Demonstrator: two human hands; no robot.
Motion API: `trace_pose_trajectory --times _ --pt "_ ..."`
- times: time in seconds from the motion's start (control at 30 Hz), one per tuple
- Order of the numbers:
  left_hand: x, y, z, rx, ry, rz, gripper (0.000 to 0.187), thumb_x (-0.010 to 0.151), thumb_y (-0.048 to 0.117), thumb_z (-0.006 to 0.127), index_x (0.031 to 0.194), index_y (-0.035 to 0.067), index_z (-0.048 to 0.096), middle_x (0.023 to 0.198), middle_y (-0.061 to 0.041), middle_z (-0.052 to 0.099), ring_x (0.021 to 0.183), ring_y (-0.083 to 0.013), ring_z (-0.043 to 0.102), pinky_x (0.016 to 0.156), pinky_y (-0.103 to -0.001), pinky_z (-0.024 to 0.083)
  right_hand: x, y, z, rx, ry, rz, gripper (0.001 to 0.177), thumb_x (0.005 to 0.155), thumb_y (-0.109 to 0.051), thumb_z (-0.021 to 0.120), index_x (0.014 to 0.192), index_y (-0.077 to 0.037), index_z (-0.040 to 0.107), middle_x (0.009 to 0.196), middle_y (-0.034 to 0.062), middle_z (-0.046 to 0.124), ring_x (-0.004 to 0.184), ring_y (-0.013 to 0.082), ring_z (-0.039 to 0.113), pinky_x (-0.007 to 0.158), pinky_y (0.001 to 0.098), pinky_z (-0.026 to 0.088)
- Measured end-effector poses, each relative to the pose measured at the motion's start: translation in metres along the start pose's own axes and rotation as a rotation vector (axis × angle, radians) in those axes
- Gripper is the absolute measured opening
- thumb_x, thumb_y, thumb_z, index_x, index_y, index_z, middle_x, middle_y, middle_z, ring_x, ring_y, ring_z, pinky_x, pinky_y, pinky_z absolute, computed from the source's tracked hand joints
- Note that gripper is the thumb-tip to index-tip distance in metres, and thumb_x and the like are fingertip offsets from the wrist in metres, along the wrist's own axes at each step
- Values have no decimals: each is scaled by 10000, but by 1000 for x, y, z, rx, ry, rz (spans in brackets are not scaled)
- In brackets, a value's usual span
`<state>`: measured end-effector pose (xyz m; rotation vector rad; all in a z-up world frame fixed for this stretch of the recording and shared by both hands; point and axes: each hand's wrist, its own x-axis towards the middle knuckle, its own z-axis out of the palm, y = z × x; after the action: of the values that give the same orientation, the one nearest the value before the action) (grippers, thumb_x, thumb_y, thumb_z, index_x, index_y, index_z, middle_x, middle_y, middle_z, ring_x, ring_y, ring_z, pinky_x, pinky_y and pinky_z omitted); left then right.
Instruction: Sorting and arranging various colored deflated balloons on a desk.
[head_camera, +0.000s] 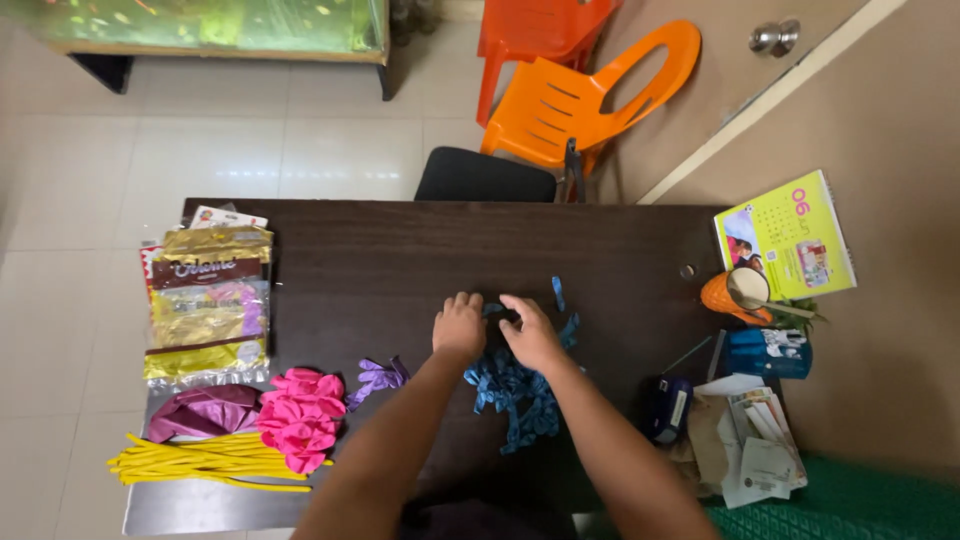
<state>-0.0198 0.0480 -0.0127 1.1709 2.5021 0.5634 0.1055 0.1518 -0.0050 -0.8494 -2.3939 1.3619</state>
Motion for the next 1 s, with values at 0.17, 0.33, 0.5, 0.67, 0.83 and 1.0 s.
trace_pose_trajectory --times 0.17,0.33,0.5,0.67,0.83,1.0 --pt "2 -6 23 2 -55 31 251 881 218 652 1109 115 669 1202 -117 664 1223 -330 579 999 -440 492 -13 13 21 -101 47 29 463 869 -91 709 1325 -90 628 1291 140 643 1124 293 648 913 363 544" --pt "-27 -13 1 -201 -42 116 231 913 195 644 1121 100 678 1163 -190 667 1158 -405 591 942 -481 495 -32 11 37 -107 126 -108 466 856 -53 647 1321 -76 631 1289 180 652 1142 333 646 927 386 548" --pt "-87 -58 -52 -547 -190 106 173 906 158 643 1045 62 676 936 -215 732 879 -374 736 772 -453 585 -67 -24 74 -137 -34 -58 225 917 -110 651 1123 -43 712 1085 178 740 1012 352 713 858 400 566" --pt "-156 -136 -60 -560 -55 110 113 861 91 638 947 37 686 911 -210 724 854 -370 723 734 -441 565 -113 -69 127 65 -166 -22 198 931 -180 682 1066 -42 723 987 114 766 883 251 744 756 348 569" --pt "-216 -180 -75 -513 -30 56 120 827 92 650 927 35 686 884 -214 710 840 -392 702 715 -443 552 -147 -80 168 98 -228 -6 187 915 -207 726 989 -36 742 886 79 776 772 150 723 718 312 569" --pt "-241 -176 -88 -326 -53 126 89 795 100 663 868 55 688 875 -193 663 907 -404 643 808 -476 524 -168 -84 171 145 -305 88 173 895 -198 747 956 -35 741 822 60 763 720 134 705 675 302 573"
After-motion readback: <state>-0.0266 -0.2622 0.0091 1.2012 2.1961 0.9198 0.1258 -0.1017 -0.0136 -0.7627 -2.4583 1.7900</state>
